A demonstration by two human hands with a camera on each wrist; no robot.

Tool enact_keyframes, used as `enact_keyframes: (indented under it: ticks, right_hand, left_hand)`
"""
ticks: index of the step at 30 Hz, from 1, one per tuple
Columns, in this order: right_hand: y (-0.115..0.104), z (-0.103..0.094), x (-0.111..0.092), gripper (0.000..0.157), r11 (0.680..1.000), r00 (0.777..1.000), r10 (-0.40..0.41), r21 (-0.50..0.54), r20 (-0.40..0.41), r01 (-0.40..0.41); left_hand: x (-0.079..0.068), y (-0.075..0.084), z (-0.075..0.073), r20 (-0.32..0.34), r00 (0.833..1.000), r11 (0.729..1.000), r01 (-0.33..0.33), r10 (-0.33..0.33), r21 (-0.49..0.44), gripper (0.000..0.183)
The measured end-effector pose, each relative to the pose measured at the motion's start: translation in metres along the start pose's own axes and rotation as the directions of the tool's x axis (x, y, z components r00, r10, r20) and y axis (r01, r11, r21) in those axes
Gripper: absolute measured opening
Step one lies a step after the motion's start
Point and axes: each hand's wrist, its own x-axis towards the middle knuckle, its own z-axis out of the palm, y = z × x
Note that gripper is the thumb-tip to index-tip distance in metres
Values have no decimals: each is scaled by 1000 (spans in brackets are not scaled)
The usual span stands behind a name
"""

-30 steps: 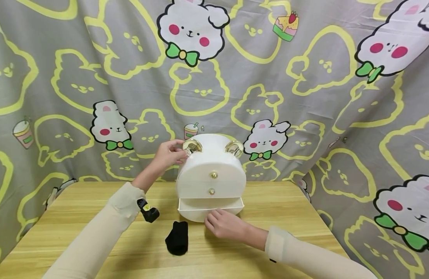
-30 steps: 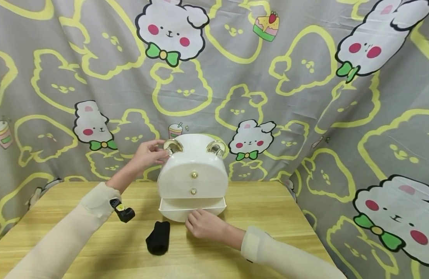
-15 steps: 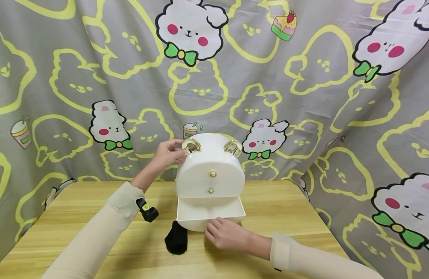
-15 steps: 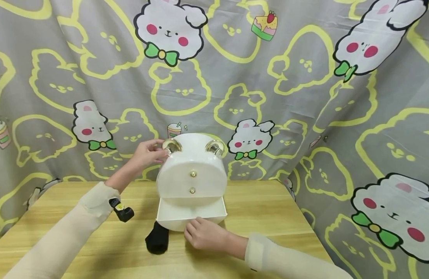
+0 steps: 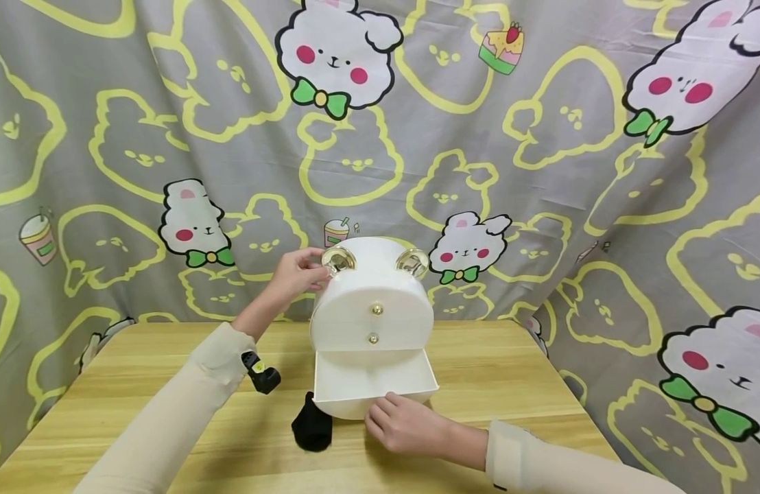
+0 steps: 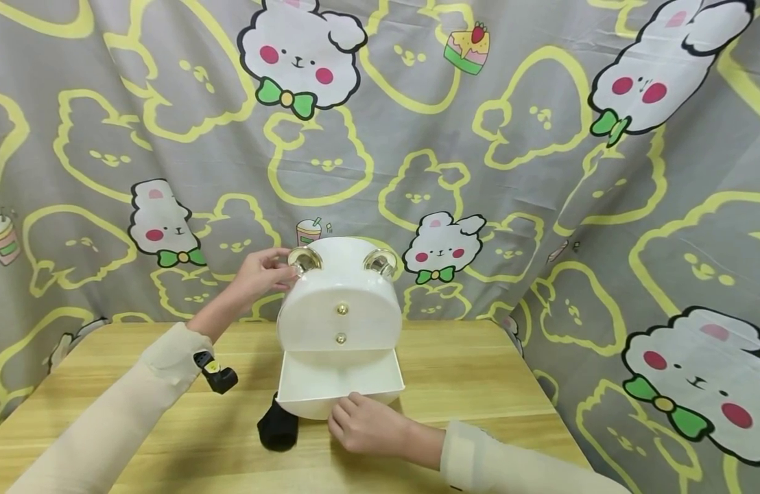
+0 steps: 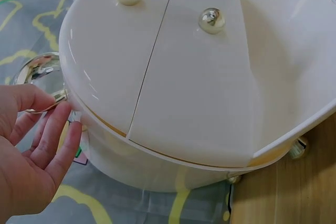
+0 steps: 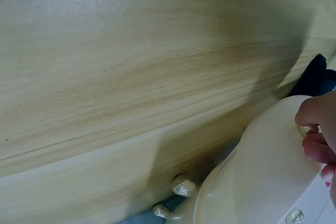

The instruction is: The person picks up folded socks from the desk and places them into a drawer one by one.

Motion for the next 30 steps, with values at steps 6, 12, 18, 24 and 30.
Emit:
enact_keyframes:
  ticks: [6, 12, 18, 24, 30]
  right_hand:
    - [0, 1, 1, 41, 1000, 1000, 4, 9, 1, -4]
    - [0, 6, 3, 47, 1000, 999, 6, 16, -32, -5]
    - [4, 6, 5, 40, 1000, 999, 27, 13, -22, -27]
    - [6, 9, 5, 35, 999, 998, 31, -8, -48, -32]
    - [6, 10, 4, 37, 1000, 998, 25, -17, -57, -26]
  left_hand:
    - [0, 0, -1, -4, 1000, 1000, -3, 3, 2, 45]
    - [1, 1, -1, -12, 1000, 1000, 2, -2, 8, 43]
    - [3, 1, -1, -13, 1000, 1000, 0, 1, 6, 43]
    - [2, 0, -1, -1, 1000, 1000, 3, -3, 5, 45]
    - [2, 0, -1, 2, 1000, 1000, 3, -3, 0, 44]
